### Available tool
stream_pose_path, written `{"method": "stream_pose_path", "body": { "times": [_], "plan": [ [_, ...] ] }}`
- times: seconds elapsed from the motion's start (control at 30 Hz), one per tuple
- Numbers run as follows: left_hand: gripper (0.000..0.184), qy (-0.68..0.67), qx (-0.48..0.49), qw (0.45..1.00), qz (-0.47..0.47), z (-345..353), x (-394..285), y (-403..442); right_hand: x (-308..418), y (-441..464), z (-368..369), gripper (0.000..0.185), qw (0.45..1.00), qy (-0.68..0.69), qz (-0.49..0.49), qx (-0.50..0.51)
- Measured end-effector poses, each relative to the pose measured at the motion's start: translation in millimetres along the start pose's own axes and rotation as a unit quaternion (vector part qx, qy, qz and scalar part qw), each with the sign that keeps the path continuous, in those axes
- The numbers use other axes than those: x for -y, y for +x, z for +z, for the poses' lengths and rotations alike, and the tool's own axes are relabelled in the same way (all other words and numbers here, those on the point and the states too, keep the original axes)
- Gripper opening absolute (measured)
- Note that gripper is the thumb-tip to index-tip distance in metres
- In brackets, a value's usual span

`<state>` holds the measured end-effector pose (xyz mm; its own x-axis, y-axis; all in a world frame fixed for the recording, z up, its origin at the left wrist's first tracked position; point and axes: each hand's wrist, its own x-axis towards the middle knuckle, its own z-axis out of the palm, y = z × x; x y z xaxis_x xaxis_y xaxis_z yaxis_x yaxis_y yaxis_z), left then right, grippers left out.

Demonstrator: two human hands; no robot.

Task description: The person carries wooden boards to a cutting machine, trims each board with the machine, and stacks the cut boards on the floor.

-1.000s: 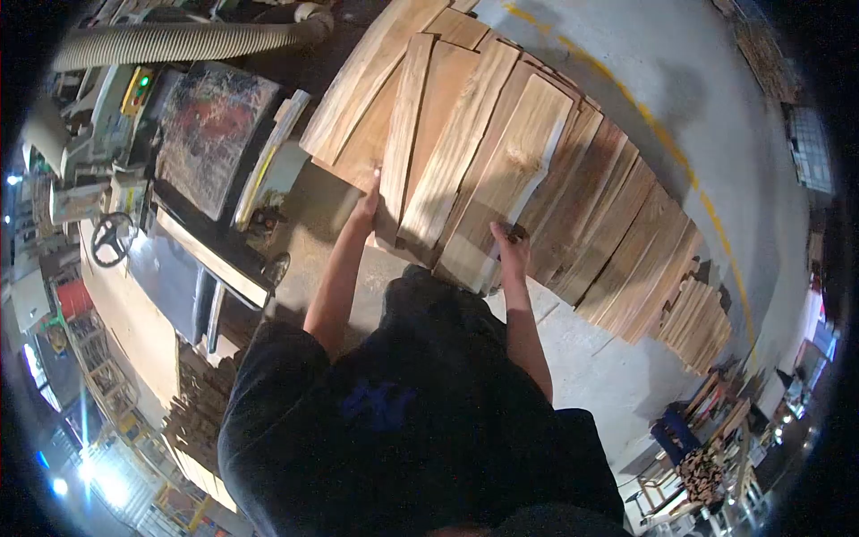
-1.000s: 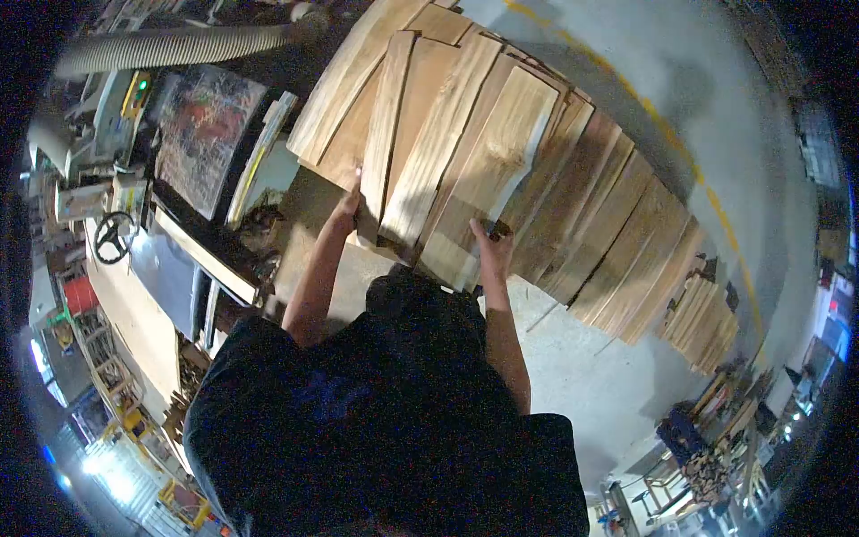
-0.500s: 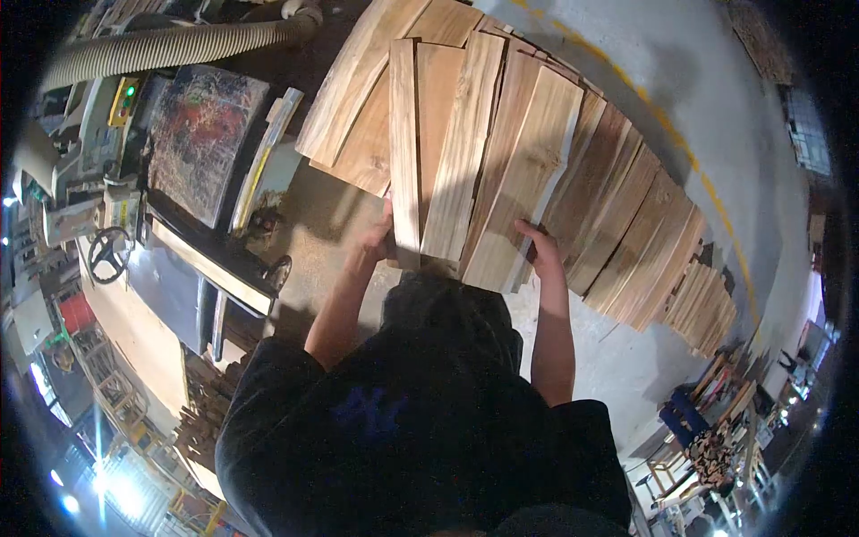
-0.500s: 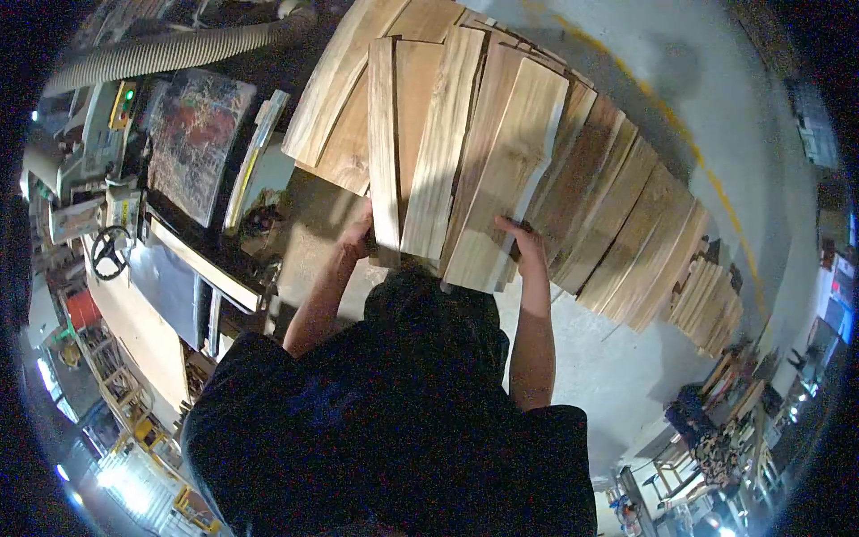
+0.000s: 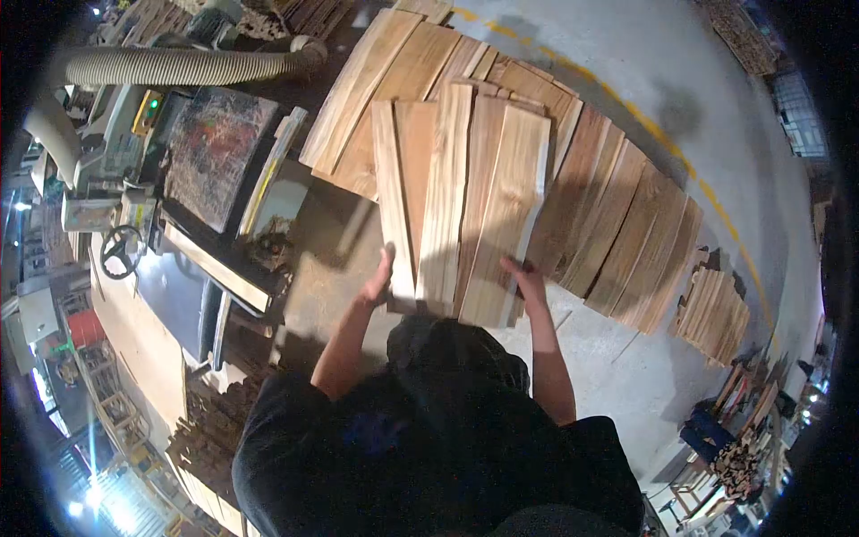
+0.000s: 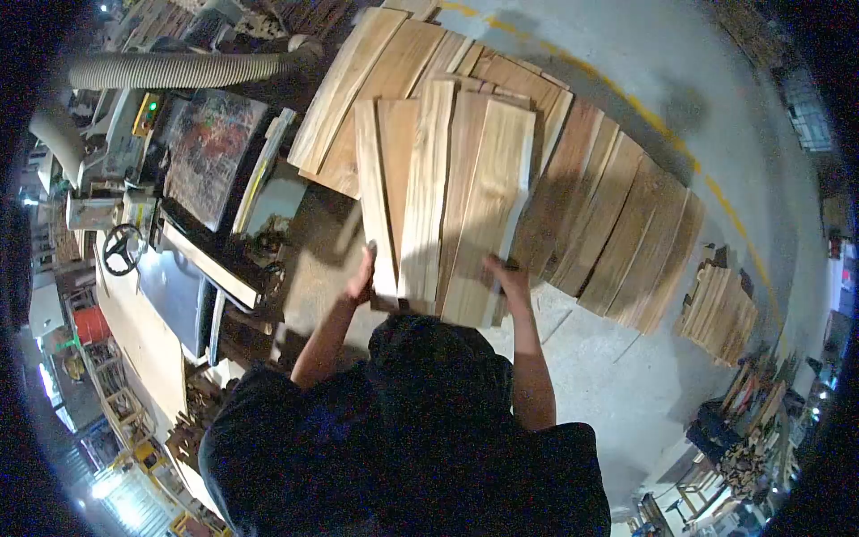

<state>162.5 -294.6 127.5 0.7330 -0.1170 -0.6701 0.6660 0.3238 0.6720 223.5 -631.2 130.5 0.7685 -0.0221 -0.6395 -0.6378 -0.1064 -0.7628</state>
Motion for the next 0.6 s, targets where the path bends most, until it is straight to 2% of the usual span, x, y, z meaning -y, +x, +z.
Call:
{"method": "stream_pose_path", "body": {
  "times": [0.03, 0.1, 0.13, 0.17, 0.2, 0.23, 0.3, 0.37, 0.4, 0.43, 0.47, 0.53, 0.57, 0.6],
  "plan": [
    [0.093, 0.004, 0.004, 1.0, 0.004, -3, 8, -9, -10, -11, -4, 0.065, 1.0, -0.01, 0.017, 0.017],
    [0.1, -0.229, 0.082, 0.96, -0.139, -23, 14, -11, -27, -30, -8, 0.066, 0.998, -0.02, 0.037, 0.049],
    [0.098, -0.2, 0.073, 0.971, -0.11, -27, 14, -4, -32, -36, -10, 0.066, 0.997, -0.024, 0.042, 0.067],
    [0.095, -0.175, 0.061, 0.98, -0.079, -30, 15, 6, -29, -36, -14, 0.062, 0.989, -0.066, 0.109, 0.08],
    [0.092, -0.202, 0.084, 0.976, -0.012, -35, 20, 24, -50, -27, -16, 0.061, 0.996, -0.003, 0.067, 0.06],
    [0.087, -0.186, 0.066, 0.979, 0.049, -35, 13, 40, -73, -12, -17, 0.06, 0.997, 0.059, 0.029, 0.043],
    [0.087, -0.256, 0.103, 0.961, 0.011, -33, -17, 54, -73, 15, -24, 0.061, 0.994, 0.061, 0.069, 0.063],
    [0.087, -0.2, 0.05, 0.978, 0.036, -1, -58, 49, -64, 19, -21, 0.064, 0.99, 0.076, 0.099, 0.068],
    [0.087, -0.116, -0.03, 0.992, 0.048, 13, -71, 41, -48, 16, -19, 0.067, 0.985, 0.108, 0.122, 0.063],
    [0.083, -0.002, -0.04, 0.996, 0.079, 2, -58, 56, -37, 14, -21, 0.071, 0.978, 0.138, 0.144, 0.058],
    [0.08, 0.003, 0.004, 0.997, 0.076, -13, -46, 64, -40, 18, -21, 0.071, 0.985, 0.115, 0.115, 0.052],
    [0.073, -0.018, 0.068, 0.995, 0.065, 5, -70, 46, -33, 9, -23, 0.057, 0.976, 0.191, 0.088, 0.052],
    [0.07, -0.041, 0.085, 0.994, 0.062, 18, -94, 32, -66, 28, -34, 0.053, 0.951, 0.268, 0.141, 0.065],
    [0.069, -0.027, 0.105, 0.991, 0.079, 14, -93, 36, -48, 20, -28, 0.053, 0.943, 0.299, 0.12, 0.077]
  ]
}}
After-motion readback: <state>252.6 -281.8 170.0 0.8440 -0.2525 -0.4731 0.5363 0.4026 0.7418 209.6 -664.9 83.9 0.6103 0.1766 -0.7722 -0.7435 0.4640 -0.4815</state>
